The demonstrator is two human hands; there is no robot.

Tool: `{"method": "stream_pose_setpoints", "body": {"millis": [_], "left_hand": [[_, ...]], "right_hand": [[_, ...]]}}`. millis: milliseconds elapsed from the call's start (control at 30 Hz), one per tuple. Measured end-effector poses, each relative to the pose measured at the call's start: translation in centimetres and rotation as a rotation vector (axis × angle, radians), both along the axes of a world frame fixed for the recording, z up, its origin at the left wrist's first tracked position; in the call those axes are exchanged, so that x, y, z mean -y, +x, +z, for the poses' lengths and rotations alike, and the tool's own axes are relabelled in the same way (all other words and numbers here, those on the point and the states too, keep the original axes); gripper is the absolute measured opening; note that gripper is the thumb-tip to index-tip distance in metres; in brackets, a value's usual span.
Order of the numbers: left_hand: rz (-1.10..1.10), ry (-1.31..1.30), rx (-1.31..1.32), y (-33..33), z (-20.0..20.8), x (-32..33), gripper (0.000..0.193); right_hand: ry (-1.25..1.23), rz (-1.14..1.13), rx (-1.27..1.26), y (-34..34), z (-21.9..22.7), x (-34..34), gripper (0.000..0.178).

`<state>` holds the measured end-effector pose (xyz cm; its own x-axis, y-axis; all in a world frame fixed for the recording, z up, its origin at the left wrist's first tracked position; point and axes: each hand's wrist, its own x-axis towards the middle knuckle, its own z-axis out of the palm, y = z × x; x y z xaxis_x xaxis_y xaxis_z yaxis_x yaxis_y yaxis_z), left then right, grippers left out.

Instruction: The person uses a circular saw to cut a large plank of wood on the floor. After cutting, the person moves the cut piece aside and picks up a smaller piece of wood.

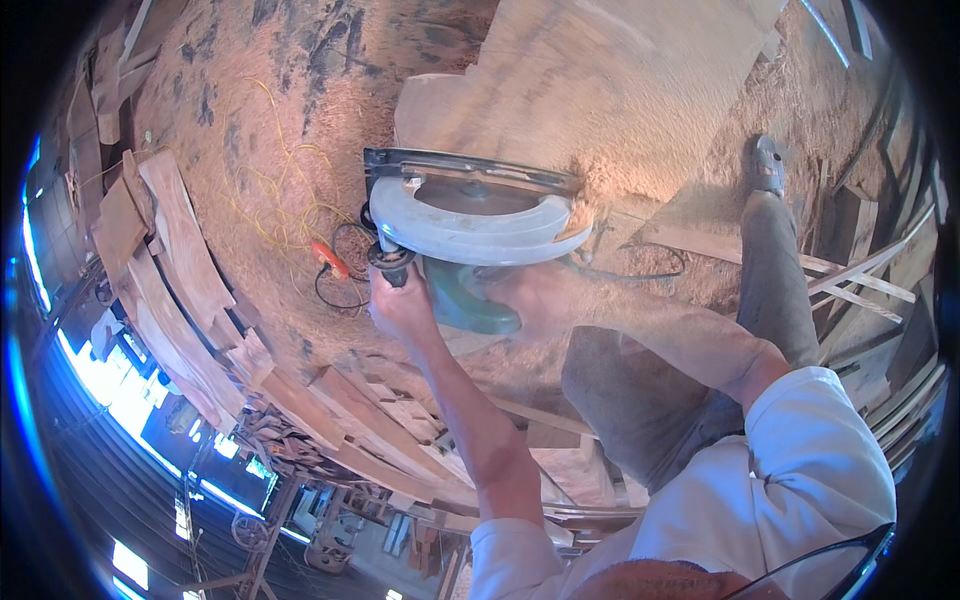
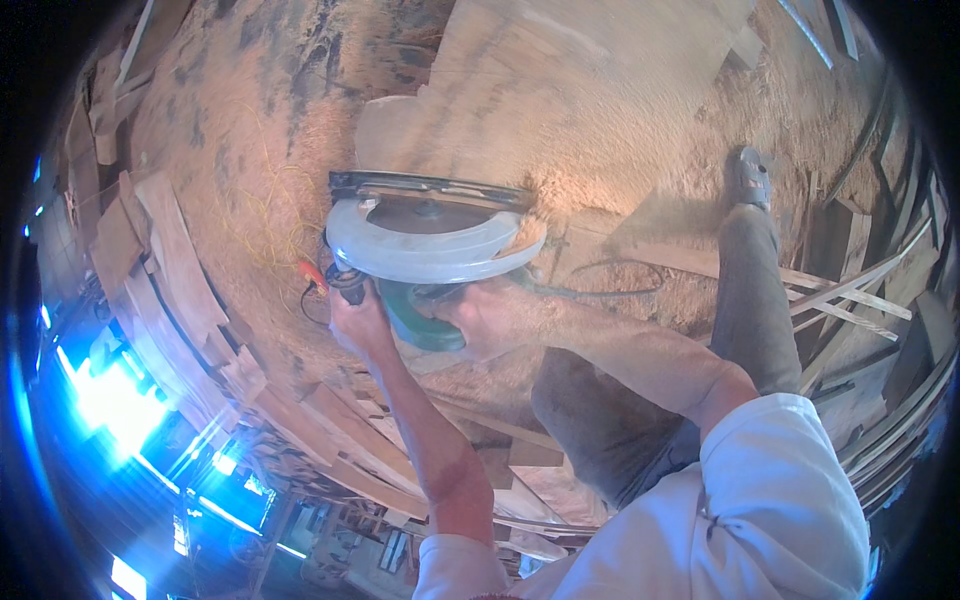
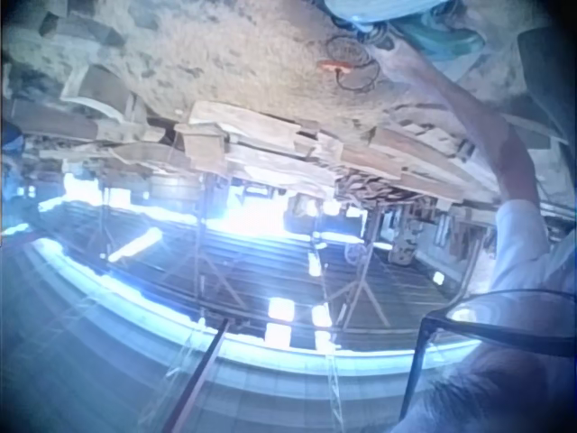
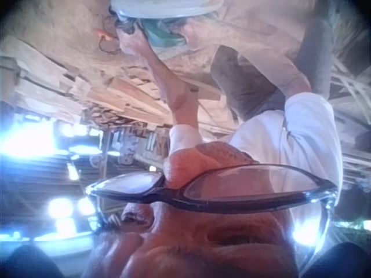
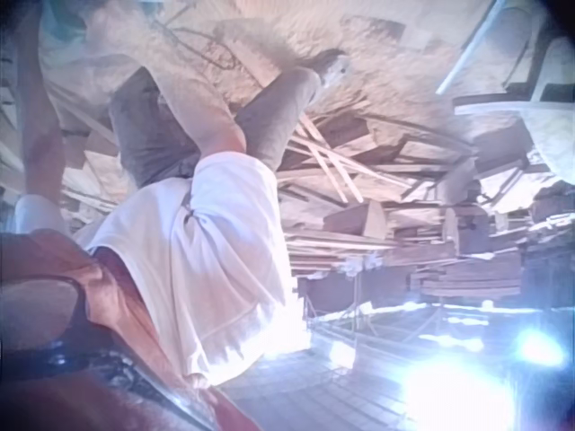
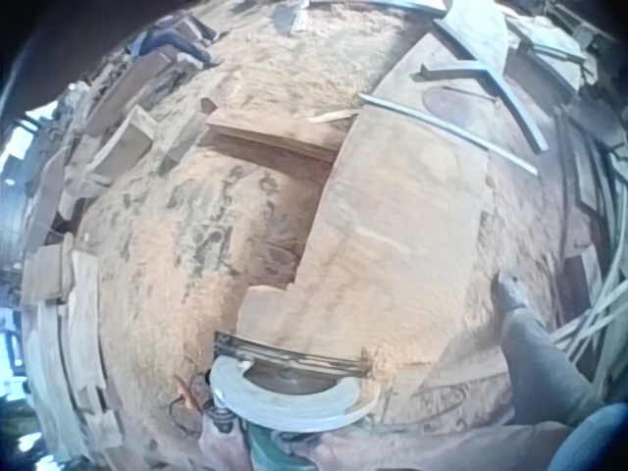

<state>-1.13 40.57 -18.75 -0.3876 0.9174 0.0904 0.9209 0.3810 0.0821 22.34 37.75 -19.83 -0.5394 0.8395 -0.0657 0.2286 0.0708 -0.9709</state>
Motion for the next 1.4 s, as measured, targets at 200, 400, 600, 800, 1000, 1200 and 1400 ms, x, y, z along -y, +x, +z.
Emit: {"method": "stream_pose_setpoints", "body": {"millis": [200,400,600,800,1000,1200,1400], "left_hand": [[0.039,-0.030,-0.045,-0.1,0.0,-0.2,0.032],[0.035,-0.021,-0.019,0.0,0.4,-0.6,0.031],[0.079,-0.055,-0.023,-0.2,0.6,-0.9,0.028],[0.091,-0.052,0.026,-1.1,0.2,-1.3,0.030],[0.091,-0.050,0.010,-1.8,0.1,-1.4,0.030],[0.103,-0.077,-0.006,-1.7,0.5,-1.8,0.032],[0.105,-0.062,-0.023,-2.2,0.4,-2.3,0.033]], "right_hand": [[-0.085,0.051,-0.040,-0.4,-0.5,0.0,0.031],[-0.091,0.152,-0.006,0.3,0.4,-1.4,0.035],[-0.137,0.167,0.013,-0.2,0.2,-1.5,0.034],[-0.104,0.076,0.014,-1.3,-0.4,-1.0,0.016],[-0.109,0.122,0.026,-1.0,1.0,-2.2,0.022],[-0.077,0.075,-0.047,-1.1,1.6,-2.6,0.025],[-0.072,-0.006,-0.009,-3.0,-0.3,-1.7,0.015]]}}
